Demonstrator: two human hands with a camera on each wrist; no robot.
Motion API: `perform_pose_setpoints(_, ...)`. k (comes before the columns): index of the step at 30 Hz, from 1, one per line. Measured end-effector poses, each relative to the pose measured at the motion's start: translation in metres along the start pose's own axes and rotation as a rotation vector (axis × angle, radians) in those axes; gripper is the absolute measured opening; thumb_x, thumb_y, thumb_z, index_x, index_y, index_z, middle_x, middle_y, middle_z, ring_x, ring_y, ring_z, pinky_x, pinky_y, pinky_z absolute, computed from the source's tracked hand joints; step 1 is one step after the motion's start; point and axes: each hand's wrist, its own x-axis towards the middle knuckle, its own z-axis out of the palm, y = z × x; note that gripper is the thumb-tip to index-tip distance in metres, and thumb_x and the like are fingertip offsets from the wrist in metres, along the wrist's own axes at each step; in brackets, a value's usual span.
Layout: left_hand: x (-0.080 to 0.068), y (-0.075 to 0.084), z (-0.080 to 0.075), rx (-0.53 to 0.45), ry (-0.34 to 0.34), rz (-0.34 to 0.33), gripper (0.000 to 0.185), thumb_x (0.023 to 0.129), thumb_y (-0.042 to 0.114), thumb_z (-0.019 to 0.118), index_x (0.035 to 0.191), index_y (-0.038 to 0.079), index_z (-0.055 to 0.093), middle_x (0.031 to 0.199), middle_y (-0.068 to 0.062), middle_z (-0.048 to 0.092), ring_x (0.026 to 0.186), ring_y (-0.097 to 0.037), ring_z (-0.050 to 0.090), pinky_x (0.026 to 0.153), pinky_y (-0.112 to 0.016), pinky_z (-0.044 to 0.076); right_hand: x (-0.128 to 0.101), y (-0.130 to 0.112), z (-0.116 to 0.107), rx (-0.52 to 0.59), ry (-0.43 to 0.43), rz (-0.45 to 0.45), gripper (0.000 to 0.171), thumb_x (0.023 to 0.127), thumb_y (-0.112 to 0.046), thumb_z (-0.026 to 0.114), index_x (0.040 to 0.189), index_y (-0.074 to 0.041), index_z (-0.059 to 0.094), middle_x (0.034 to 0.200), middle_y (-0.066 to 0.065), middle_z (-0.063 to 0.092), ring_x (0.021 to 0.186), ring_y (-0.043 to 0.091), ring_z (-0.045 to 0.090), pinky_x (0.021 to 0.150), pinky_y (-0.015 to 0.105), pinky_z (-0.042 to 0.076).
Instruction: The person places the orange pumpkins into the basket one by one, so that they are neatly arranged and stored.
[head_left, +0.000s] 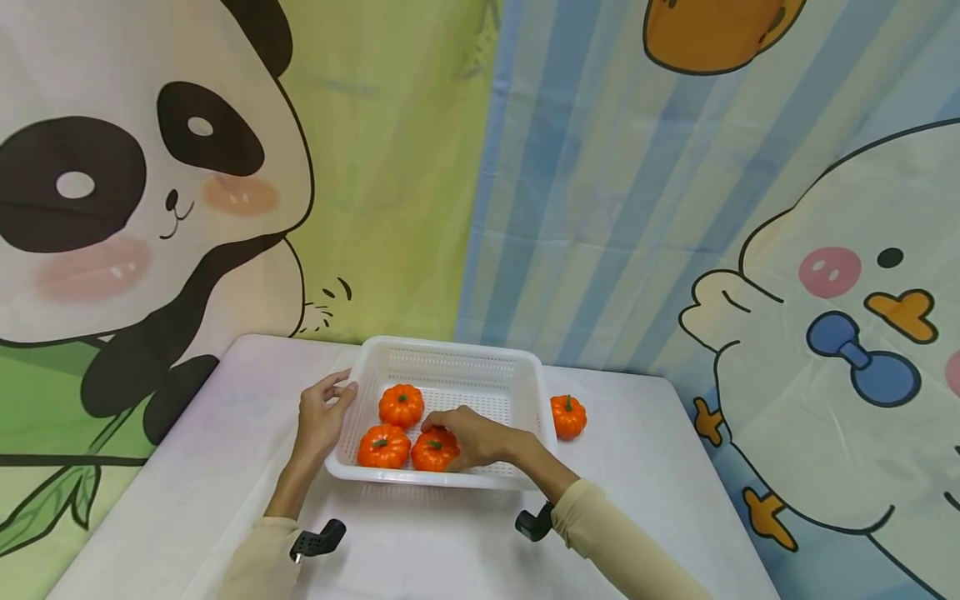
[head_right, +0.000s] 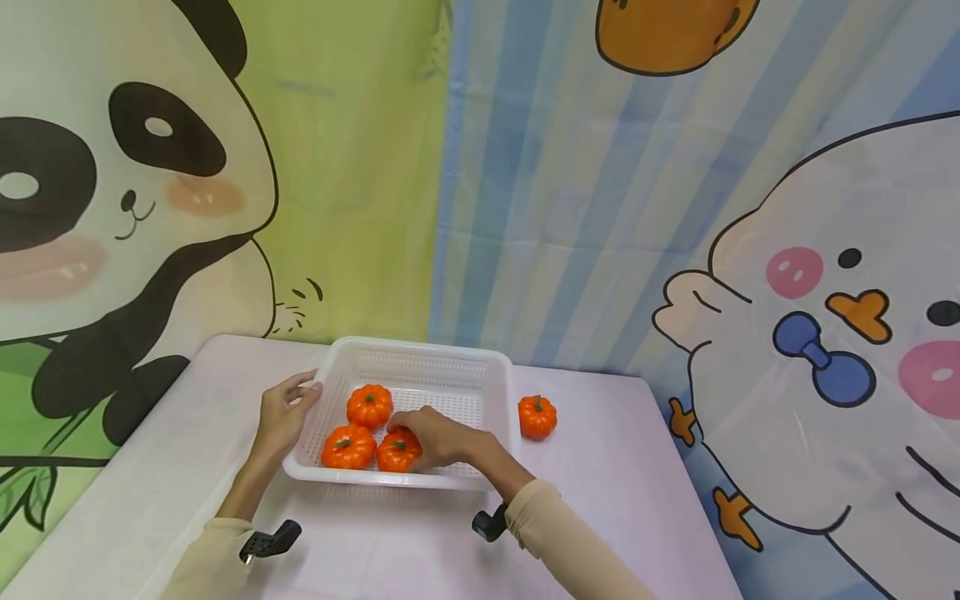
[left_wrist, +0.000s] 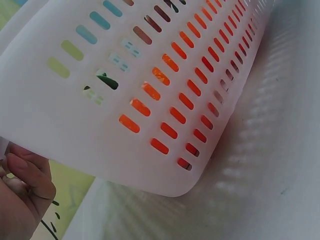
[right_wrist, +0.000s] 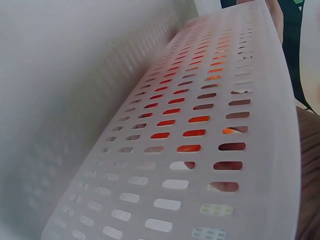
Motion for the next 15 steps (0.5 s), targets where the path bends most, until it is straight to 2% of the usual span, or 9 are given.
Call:
perform_pose_setpoints(8, -0.0002, 0.0005, -0.0006, 0.020, -0.003, -0.007, 0.044, 0.110, 0.020, 0.064, 0.149, -0.001, 0.064, 0.106, -0.027, 0.075, 0.071, -0.002, 0.067, 0.069, -0.014, 0.057, -0.0018, -0.0003, 0.0004, -0.017, -0.001, 0.008, 0.066, 0.090, -0.019, 0.091, 0.149, -0.013, 0.060, 0.148, 0.002, 0.068, 0.133, 0.017, 0.060, 0.123, 0.038, 0.045)
perform_pose_setpoints(15, 0.0004, 0.0003, 0.0002, 0.026, 0.004, -0.005, 0.043, 0.110, 0.019, 0.064, 0.148, -0.001, 0.064, 0.104, -0.028, 0.075, 0.071, -0.003, 0.067, 0.068, -0.014, 0.056, -0.0037, -0.0021, -0.0005, -0.021, -0.002, 0.009, 0.066, 0.092, -0.021, 0.089, 0.150, -0.014, 0.060, 0.148, 0.002, 0.067, 0.134, 0.019, 0.060, 0.123, 0.038, 0.045)
